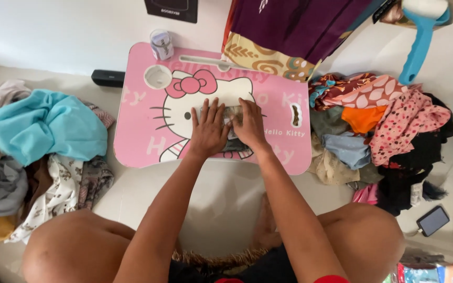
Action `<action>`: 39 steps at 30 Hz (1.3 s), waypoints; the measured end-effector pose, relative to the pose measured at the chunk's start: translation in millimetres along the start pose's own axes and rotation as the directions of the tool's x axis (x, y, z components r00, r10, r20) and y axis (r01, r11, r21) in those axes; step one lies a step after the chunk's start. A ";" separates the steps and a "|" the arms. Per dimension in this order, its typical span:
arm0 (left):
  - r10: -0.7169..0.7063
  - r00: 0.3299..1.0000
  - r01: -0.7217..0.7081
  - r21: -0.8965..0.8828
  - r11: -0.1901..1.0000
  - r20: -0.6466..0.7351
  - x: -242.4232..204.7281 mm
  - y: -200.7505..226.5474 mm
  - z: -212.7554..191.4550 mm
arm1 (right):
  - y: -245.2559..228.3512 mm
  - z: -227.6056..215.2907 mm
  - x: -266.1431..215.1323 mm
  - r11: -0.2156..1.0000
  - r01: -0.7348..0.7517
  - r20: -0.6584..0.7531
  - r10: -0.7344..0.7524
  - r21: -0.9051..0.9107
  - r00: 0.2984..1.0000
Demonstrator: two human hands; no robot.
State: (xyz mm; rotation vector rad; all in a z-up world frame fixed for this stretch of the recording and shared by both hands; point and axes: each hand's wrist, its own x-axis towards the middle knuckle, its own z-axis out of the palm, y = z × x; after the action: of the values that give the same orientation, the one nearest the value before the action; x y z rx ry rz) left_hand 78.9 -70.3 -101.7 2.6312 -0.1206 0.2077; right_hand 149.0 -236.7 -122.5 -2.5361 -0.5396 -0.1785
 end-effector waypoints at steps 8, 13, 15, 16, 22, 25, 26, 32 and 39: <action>-0.149 0.955 0.045 -0.371 0.928 -0.258 0.3 -6.6 2.1 | 21.8 -20.4 30.7 0.967 -0.135 0.185 0.095 0.217 0.978; -0.309 0.935 0.053 -0.794 0.606 -0.174 9.1 -4.4 -4.0 | -4.5 -61.8 18.8 0.852 -0.162 0.143 0.103 0.498 0.984; -0.331 0.943 0.116 -0.969 0.216 0.039 13.9 2.5 -14.5 | -11.6 -80.1 15.4 0.834 -0.059 0.038 0.045 0.549 0.998; -0.317 0.948 0.112 -0.970 0.215 0.039 15.1 13.4 -26.1 | -20.7 -92.6 12.5 0.837 -0.058 0.026 0.053 0.545 0.998; -0.316 0.943 0.094 -0.994 -0.049 0.105 33.8 82.9 -48.6 | -28.3 -172.8 -9.9 0.754 -0.139 -0.132 0.286 0.642 0.949; -0.280 0.958 0.029 -0.993 -0.113 0.060 37.5 146.7 -80.1 | -40.6 -242.2 -37.5 0.777 -0.038 -0.246 0.246 0.629 0.938; -0.249 0.967 0.010 -0.989 -0.147 0.046 40.3 165.8 -83.2 | -46.1 -265.9 -49.1 0.804 0.024 -0.288 0.185 0.594 0.940; 0.177 0.975 0.172 -0.963 -0.207 0.136 30.8 297.7 -90.0 | -49.5 -380.8 -166.8 0.882 0.091 -0.495 0.172 0.463 0.852; 0.422 0.836 0.208 -0.915 0.346 0.350 -30.5 452.4 -12.4 | 28.8 -392.9 -327.7 0.816 -0.048 -0.741 0.547 0.576 0.390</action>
State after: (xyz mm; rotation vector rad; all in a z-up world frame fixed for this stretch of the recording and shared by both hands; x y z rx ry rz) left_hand -8.4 -458.2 116.6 1.3761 -0.4707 -0.4794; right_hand -144.5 -579.0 120.9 -1.6275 0.3281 -1.0482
